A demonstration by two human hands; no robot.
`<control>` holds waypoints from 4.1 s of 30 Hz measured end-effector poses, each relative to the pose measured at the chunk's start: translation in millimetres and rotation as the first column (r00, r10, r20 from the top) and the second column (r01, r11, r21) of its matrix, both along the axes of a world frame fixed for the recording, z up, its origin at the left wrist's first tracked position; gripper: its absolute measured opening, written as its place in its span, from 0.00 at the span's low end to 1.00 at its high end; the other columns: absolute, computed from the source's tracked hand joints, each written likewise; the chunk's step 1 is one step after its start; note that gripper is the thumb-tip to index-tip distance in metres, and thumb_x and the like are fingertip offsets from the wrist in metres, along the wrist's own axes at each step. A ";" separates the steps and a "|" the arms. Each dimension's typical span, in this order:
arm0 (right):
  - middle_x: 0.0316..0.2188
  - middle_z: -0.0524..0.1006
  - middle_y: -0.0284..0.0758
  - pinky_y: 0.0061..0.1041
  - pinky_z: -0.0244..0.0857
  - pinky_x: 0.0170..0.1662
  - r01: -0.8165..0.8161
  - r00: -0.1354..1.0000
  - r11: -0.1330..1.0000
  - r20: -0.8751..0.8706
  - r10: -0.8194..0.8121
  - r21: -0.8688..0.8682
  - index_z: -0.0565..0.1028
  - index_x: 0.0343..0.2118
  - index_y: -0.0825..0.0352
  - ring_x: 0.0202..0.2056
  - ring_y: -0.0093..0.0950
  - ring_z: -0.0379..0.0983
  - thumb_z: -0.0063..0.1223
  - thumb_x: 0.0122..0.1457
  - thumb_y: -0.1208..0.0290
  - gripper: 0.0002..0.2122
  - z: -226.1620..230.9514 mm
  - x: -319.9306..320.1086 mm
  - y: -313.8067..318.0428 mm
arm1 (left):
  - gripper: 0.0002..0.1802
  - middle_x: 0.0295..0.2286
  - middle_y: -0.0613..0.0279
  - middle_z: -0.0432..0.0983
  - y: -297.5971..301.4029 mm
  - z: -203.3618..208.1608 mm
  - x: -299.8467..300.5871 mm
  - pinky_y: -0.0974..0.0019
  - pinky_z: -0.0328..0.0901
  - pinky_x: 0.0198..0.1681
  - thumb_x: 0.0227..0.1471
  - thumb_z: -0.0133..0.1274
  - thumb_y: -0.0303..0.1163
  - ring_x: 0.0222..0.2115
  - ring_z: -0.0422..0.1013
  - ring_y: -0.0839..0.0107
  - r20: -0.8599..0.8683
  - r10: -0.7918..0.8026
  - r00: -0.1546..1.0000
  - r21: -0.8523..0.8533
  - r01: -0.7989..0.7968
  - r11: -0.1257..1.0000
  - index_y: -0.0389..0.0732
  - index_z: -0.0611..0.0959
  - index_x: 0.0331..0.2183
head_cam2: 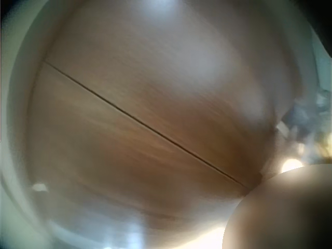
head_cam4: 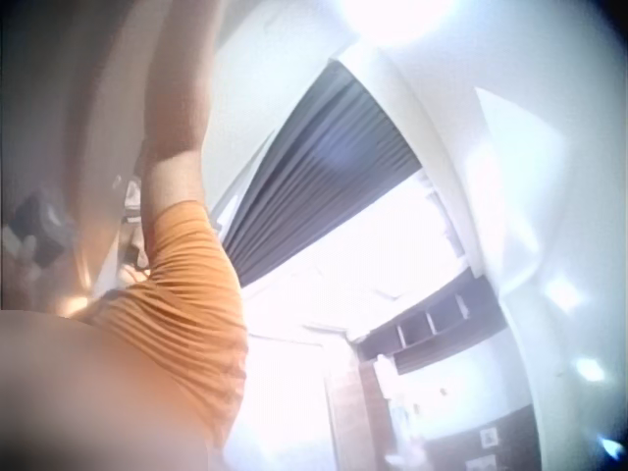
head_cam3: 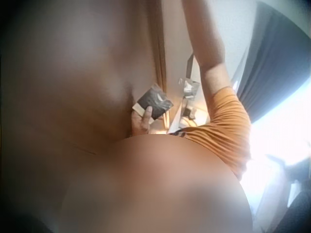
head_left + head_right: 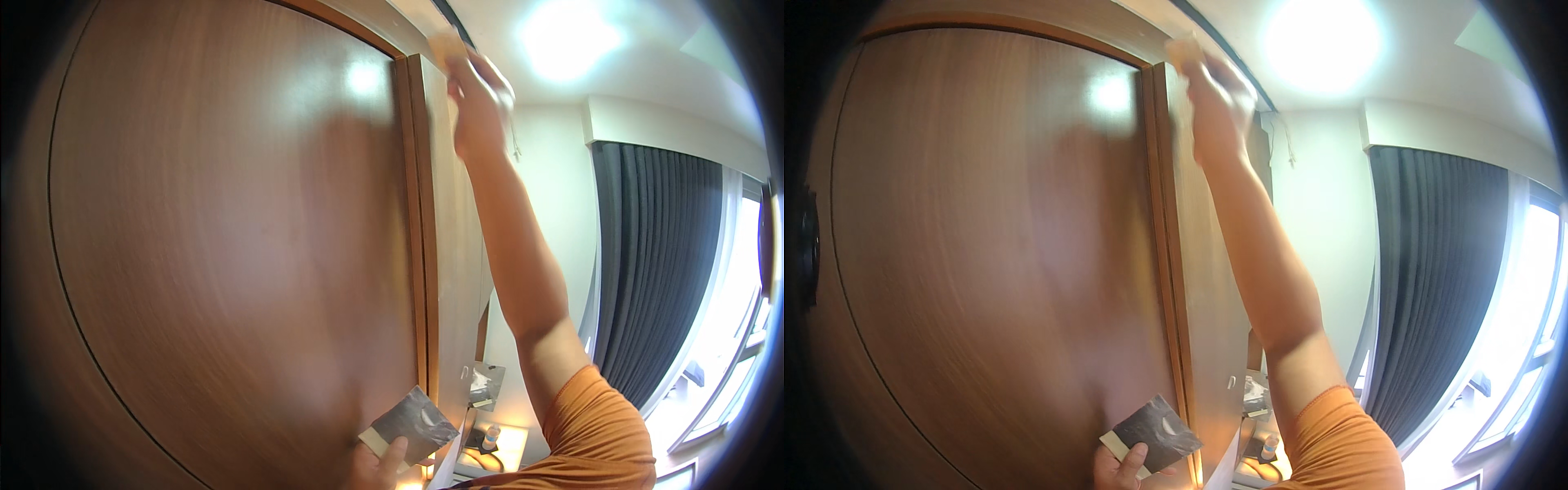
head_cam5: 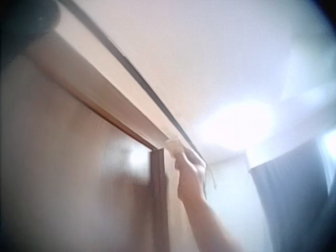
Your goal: The person repeatedly applies a small amount of adhesive from a rectangular block onto the upper edge of a wooden cabinet door frame. They use a small wooden stick to spread the adhesive along the seam between the door and the frame.
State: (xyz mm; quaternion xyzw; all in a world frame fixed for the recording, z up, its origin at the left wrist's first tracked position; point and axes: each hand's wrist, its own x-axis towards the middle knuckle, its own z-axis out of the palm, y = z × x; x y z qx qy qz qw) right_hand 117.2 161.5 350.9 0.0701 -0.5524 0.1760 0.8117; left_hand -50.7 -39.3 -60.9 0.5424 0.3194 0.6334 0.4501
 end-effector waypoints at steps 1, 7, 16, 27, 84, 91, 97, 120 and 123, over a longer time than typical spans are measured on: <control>0.30 0.75 0.28 0.20 0.62 0.40 0.003 0.997 1.000 0.082 -0.004 0.020 0.82 0.48 0.74 0.33 0.19 0.68 0.58 0.64 0.70 0.14 -32.9 10.5 -5.7 | 0.19 0.43 0.56 0.82 1.0 -2.3 0.3 0.63 0.76 0.41 0.68 0.52 0.31 0.38 0.80 0.67 0.041 0.002 0.999 -0.002 -0.002 1.000 0.31 0.77 0.55; 0.33 0.80 0.36 0.22 0.63 0.33 0.179 0.860 0.980 0.470 -0.198 0.086 0.85 0.47 0.69 0.31 0.22 0.71 0.61 0.59 0.80 0.14 -237.2 50.9 -59.4 | 0.20 0.41 0.51 0.83 6.3 -6.7 2.2 0.62 0.78 0.33 0.67 0.52 0.31 0.32 0.81 0.63 0.236 -0.010 0.972 -0.020 0.015 1.000 0.31 0.76 0.56; 0.30 0.75 0.31 0.25 0.68 0.31 0.237 0.739 0.943 0.588 -0.330 0.232 0.88 0.48 0.61 0.28 0.24 0.73 0.63 0.43 0.90 0.26 -328.8 99.9 -85.2 | 0.14 0.42 0.62 0.85 15.8 38.3 77.2 0.71 0.77 0.26 0.65 0.53 0.33 0.38 0.82 0.74 0.721 0.100 0.685 -0.306 0.186 0.934 0.41 0.82 0.51; 0.30 0.72 0.30 0.25 0.65 0.31 0.338 0.656 0.912 0.637 -0.405 0.233 0.89 0.45 0.58 0.28 0.24 0.71 0.67 0.44 0.87 0.23 -393.0 197.8 -38.9 | 0.18 0.41 0.57 0.84 56.0 -1.0 164.8 0.67 0.79 0.26 0.65 0.50 0.34 0.34 0.83 0.70 0.653 0.023 0.757 -0.264 0.199 0.944 0.37 0.78 0.53; 0.33 0.78 0.34 0.25 0.71 0.40 0.369 0.893 0.590 0.449 -0.012 -0.718 0.82 0.40 0.71 0.34 0.24 0.77 0.61 0.62 0.81 0.05 -493.6 182.3 -25.2 | 0.19 0.48 0.59 0.82 142.8 -79.3 126.5 0.60 0.84 0.39 0.69 0.49 0.31 0.44 0.83 0.66 0.845 -0.166 0.508 -0.287 0.694 0.660 0.45 0.74 0.59; 0.37 0.79 0.34 0.27 0.74 0.41 -0.284 0.921 0.351 -0.151 0.360 -0.892 0.78 0.43 0.69 0.35 0.22 0.76 0.56 0.69 0.73 0.06 -510.1 161.1 -7.4 | 0.18 0.43 0.60 0.84 162.0 -100.1 90.9 0.59 0.77 0.31 0.65 0.51 0.34 0.38 0.83 0.63 0.858 -0.125 0.499 -0.352 0.747 0.564 0.44 0.78 0.55; 0.40 0.80 0.36 0.27 0.76 0.44 -0.356 0.894 0.271 -0.242 0.376 -0.894 0.77 0.48 0.70 0.37 0.24 0.77 0.53 0.72 0.71 0.09 -522.8 138.8 13.5 | 0.19 0.41 0.56 0.83 174.3 -111.5 71.2 0.63 0.73 0.28 0.64 0.50 0.34 0.33 0.81 0.65 0.812 -0.096 0.576 -0.449 0.721 0.527 0.38 0.78 0.54; 0.40 0.83 0.45 0.30 0.78 0.35 -0.285 0.691 0.088 -0.141 0.709 -0.954 0.76 0.45 0.74 0.34 0.31 0.83 0.58 0.65 0.81 0.08 -485.1 249.6 228.5 | 0.28 0.45 0.46 0.84 324.6 -83.2 187.3 0.60 0.73 0.53 0.66 0.55 0.30 0.46 0.81 0.61 0.042 0.341 0.939 -0.113 -0.334 0.936 0.27 0.68 0.61; 0.39 0.83 0.44 0.29 0.79 0.35 -0.305 0.597 0.012 -0.181 0.782 -0.952 0.77 0.47 0.75 0.33 0.31 0.83 0.60 0.64 0.83 0.09 -477.1 236.2 236.6 | 0.26 0.44 0.45 0.84 338.5 -83.1 204.0 0.60 0.73 0.54 0.66 0.55 0.30 0.46 0.81 0.61 -0.008 0.427 0.904 -0.052 -0.426 0.903 0.25 0.70 0.59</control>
